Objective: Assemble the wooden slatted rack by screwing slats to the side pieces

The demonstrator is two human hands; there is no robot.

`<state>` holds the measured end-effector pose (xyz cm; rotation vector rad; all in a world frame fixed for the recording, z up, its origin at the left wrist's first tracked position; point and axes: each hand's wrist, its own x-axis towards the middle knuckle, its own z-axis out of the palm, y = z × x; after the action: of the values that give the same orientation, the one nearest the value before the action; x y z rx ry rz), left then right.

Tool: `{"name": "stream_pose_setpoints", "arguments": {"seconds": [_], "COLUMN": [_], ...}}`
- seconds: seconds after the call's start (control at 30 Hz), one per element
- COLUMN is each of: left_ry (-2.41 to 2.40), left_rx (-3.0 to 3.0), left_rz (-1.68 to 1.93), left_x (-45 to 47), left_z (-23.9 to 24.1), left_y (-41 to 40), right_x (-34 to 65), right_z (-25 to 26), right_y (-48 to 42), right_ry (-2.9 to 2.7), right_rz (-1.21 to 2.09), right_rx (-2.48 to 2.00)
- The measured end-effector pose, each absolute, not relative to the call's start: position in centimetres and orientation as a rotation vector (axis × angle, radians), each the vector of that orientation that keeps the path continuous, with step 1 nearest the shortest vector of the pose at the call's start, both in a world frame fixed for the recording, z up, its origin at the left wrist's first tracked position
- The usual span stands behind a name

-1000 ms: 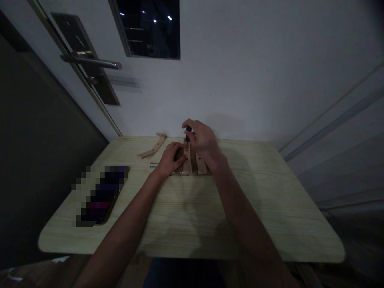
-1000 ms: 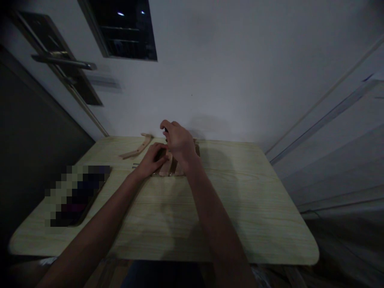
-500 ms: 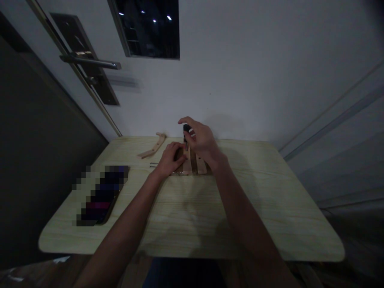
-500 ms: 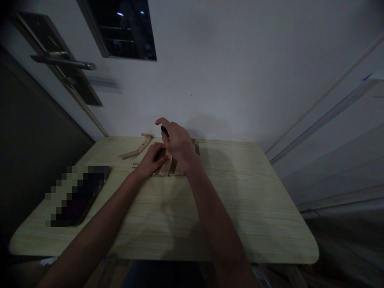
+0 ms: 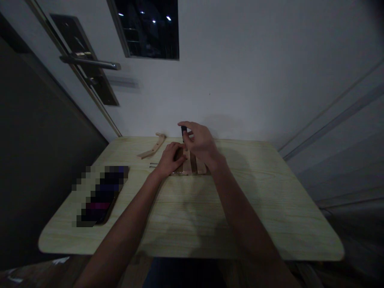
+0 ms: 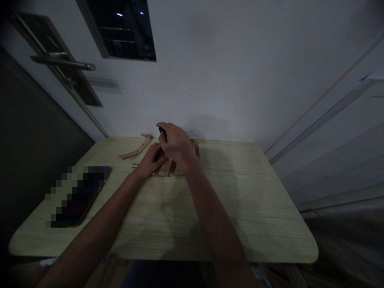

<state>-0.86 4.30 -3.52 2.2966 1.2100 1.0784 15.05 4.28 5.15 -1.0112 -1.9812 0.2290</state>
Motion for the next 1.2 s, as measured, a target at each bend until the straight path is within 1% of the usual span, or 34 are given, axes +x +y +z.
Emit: {"name": "stream_pose_setpoints", "arguments": {"seconds": [0.13,0.37,0.83,1.2], "left_ry": [1.214,1.212,1.189,1.19], "left_rx": [2.307,2.282,2.285,2.289], "left_rz": [1.064,1.079,1.078,1.077], "left_x": [-0.88,-0.8,-0.9,-0.86], "left_z": [-3.43,-3.31,-3.54,-3.36], "left_y": [4.26,4.11,4.32,4.12], "right_x": [15.25,15.58,15.2,15.52], "right_z": [5.28,5.88,5.15,6.03], "right_y": [4.2,3.54,3.99,3.49], "right_ry": [-1.971,-1.97,-1.976,-2.009], "right_rz": [0.236,0.129,0.156,0.211], "right_rx": [-1.053,-1.118,-1.103,-1.109]}}
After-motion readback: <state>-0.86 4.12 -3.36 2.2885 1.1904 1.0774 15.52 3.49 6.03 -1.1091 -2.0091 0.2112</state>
